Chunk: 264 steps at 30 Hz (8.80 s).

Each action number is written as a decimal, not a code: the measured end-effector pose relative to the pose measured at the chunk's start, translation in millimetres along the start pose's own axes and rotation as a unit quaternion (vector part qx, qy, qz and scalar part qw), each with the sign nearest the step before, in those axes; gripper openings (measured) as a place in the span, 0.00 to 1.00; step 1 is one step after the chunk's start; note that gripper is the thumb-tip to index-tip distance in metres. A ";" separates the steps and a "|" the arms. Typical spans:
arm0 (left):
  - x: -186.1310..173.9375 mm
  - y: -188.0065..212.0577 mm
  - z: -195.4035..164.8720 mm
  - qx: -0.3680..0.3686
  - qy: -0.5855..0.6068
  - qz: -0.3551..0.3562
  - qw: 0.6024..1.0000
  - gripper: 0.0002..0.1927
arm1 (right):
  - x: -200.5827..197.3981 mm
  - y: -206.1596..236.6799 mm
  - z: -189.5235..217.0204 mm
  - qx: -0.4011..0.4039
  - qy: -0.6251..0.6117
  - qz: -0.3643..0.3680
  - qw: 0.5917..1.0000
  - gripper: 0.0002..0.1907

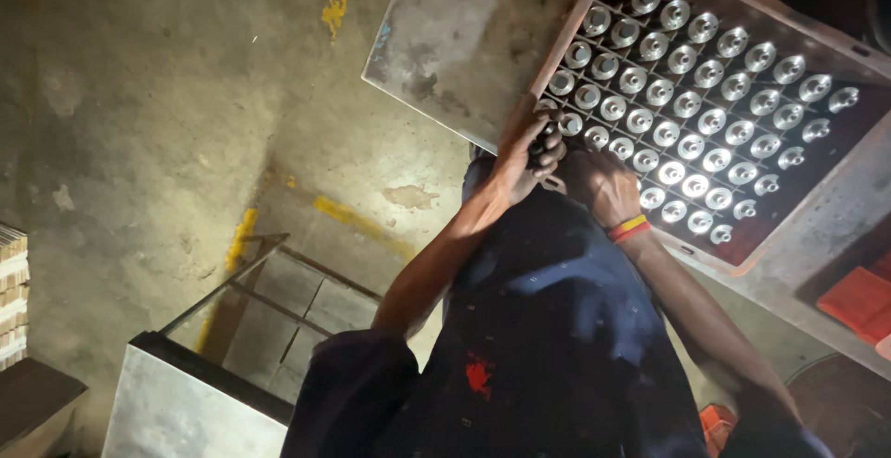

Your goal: The person repeatedly scoops small dark pellets from a bucket and places them into the cavities of a pink plastic mold tray. They use a cylindrical scoop to transfer the pellets and occasionally adjust the tray or use a small metal tool to settle the contents.

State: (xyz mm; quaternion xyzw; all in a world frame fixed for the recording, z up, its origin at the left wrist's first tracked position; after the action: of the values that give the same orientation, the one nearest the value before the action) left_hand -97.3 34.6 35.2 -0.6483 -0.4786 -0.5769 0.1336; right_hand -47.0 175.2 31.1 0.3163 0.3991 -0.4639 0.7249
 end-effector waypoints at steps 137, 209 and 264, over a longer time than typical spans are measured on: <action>17.1 -14.9 154.0 -0.119 -0.130 -0.025 0.984 0.11 | -48.7 140.7 -102.3 0.086 0.065 -0.006 0.994 0.20; 25.4 -20.6 189.3 -0.098 -0.193 0.015 0.976 0.20 | -104.5 191.2 -121.4 0.094 0.142 -0.023 0.985 0.06; -46.4 -25.1 63.5 -0.013 -0.164 -0.066 0.984 0.12 | -58.2 6.2 -27.5 0.072 0.087 -0.070 0.991 0.18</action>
State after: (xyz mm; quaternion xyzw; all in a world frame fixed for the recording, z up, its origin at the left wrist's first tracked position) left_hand -71.6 71.8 -33.9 -0.7031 -0.5283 -0.4760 0.0068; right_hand -63.6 224.7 69.2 0.3781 0.4471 -0.5123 0.6283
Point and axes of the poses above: each hand's wrist, its own y-axis away from the middle knuckle, its own x-axis out of the palm, z = x × y, the point moved 7 cm from there along -y, towards the middle knuckle, and after that the axes turned 5 degrees about z, right-handed, at the moved point
